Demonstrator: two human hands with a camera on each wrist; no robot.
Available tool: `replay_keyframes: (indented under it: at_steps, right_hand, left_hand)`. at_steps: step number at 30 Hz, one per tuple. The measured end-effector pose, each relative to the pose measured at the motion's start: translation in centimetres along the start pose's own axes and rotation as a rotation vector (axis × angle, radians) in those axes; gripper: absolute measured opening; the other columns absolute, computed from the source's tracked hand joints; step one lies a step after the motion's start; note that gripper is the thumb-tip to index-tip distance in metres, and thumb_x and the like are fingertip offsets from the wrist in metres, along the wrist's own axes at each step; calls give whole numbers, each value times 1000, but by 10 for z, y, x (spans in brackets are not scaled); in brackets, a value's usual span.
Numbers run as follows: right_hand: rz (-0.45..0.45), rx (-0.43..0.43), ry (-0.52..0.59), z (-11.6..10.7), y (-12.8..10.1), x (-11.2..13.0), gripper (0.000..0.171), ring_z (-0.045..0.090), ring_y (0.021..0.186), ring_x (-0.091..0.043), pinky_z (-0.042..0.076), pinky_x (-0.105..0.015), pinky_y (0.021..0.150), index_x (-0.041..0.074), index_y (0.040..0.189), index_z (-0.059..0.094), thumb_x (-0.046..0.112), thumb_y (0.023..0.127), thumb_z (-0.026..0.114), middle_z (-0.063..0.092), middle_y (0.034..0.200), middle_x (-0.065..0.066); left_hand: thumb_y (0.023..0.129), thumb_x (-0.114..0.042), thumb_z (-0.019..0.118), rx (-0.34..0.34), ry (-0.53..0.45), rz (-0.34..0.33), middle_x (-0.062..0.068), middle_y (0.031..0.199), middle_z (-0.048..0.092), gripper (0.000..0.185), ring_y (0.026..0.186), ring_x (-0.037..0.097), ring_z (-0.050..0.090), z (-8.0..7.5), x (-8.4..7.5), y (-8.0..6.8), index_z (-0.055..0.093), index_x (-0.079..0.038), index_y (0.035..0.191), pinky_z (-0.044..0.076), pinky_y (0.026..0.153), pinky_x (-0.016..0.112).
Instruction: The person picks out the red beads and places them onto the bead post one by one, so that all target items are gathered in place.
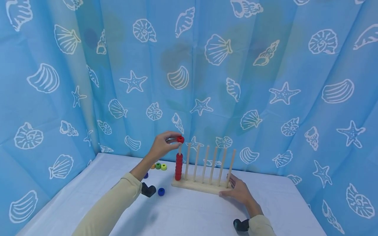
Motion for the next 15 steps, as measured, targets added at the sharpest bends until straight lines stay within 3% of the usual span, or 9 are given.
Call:
replay_keyframes:
  at_steps: [8,15]
  right_hand:
    - [17,7,0,0,0,0,110,30,123,-32,29,-43,97,6,135,28,50,48,78,33,136,-14]
    - [28,11,-9,0,-1,1,110,30,123,-31,29,-44,97,6,135,27,52,48,77,32,136,-13]
  left_hand:
    - [76,-18,67,-18,24,-31,2,102,56,37,90,13,58,4,29,6,58,-4,109,47,78,30]
    - [75,-16,69,-35,35,-89,-2,101,56,34,91,13,57,4,39,-3,60,-10,107,47,78,34]
Point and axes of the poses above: each hand's wrist, its own y-axis towards the middle knuckle, its own z-axis out of the palm, x = y × z, the point moved 7 cm from there along y, towards the middle knuckle
